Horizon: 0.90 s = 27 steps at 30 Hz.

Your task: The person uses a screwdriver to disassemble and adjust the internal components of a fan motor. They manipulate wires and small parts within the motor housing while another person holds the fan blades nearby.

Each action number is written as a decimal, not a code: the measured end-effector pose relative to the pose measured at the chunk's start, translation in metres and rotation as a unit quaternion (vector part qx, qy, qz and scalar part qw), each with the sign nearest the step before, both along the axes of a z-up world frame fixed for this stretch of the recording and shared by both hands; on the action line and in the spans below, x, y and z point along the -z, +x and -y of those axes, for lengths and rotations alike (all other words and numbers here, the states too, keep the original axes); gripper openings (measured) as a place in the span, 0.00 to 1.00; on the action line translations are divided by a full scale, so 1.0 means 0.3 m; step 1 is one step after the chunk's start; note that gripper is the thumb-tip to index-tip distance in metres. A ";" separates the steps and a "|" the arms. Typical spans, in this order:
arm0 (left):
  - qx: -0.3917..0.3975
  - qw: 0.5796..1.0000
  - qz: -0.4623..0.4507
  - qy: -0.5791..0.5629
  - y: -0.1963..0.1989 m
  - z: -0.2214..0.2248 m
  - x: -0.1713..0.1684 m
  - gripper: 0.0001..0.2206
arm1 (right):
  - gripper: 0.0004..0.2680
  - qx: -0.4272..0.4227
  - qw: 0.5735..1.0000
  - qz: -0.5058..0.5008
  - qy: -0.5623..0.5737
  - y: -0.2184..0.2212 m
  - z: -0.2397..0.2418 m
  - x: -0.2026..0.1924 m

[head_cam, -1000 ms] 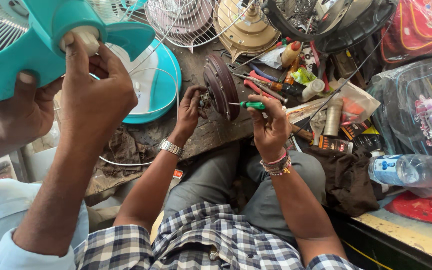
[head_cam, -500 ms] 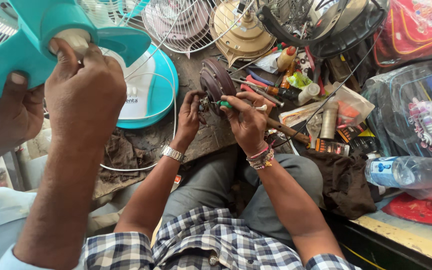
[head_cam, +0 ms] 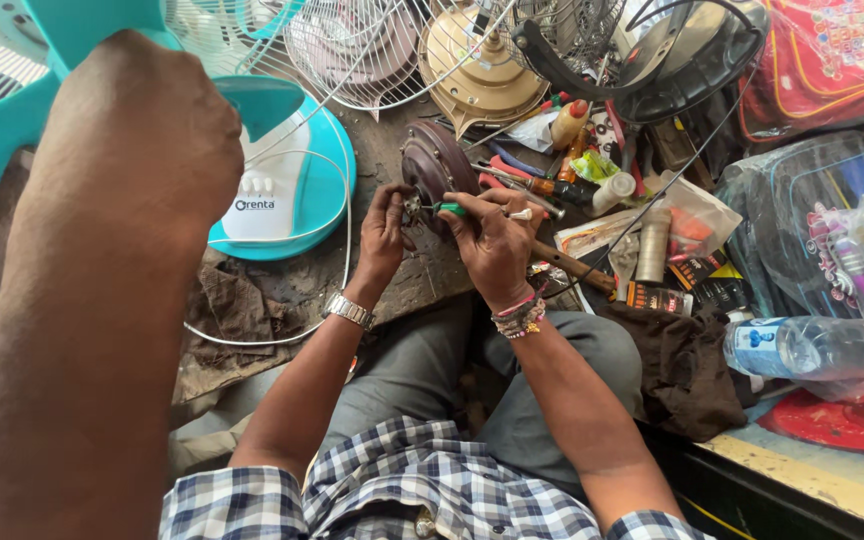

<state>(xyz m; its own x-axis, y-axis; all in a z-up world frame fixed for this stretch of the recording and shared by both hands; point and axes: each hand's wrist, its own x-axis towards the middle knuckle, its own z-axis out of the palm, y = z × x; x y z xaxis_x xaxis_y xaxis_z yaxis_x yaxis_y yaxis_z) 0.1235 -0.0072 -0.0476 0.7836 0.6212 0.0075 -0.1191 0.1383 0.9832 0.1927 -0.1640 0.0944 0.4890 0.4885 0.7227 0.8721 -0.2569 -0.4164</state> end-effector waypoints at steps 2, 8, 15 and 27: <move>-0.004 1.000 0.002 -0.001 0.002 -0.001 0.005 0.12 | 0.09 0.009 1.000 0.007 -0.012 0.004 0.001 -0.014; -0.009 1.000 -0.003 0.005 -0.004 0.002 -0.005 0.12 | 0.08 -0.007 0.995 0.042 -0.085 0.025 -0.014 -0.048; -0.011 1.000 -0.021 0.015 -0.008 0.011 -0.029 0.12 | 0.08 -0.034 0.972 0.078 -0.220 0.022 -0.025 -0.097; -0.022 1.000 -0.014 0.008 0.006 0.011 -0.014 0.11 | 0.00 -0.131 0.943 0.084 -0.294 0.091 -0.084 -0.056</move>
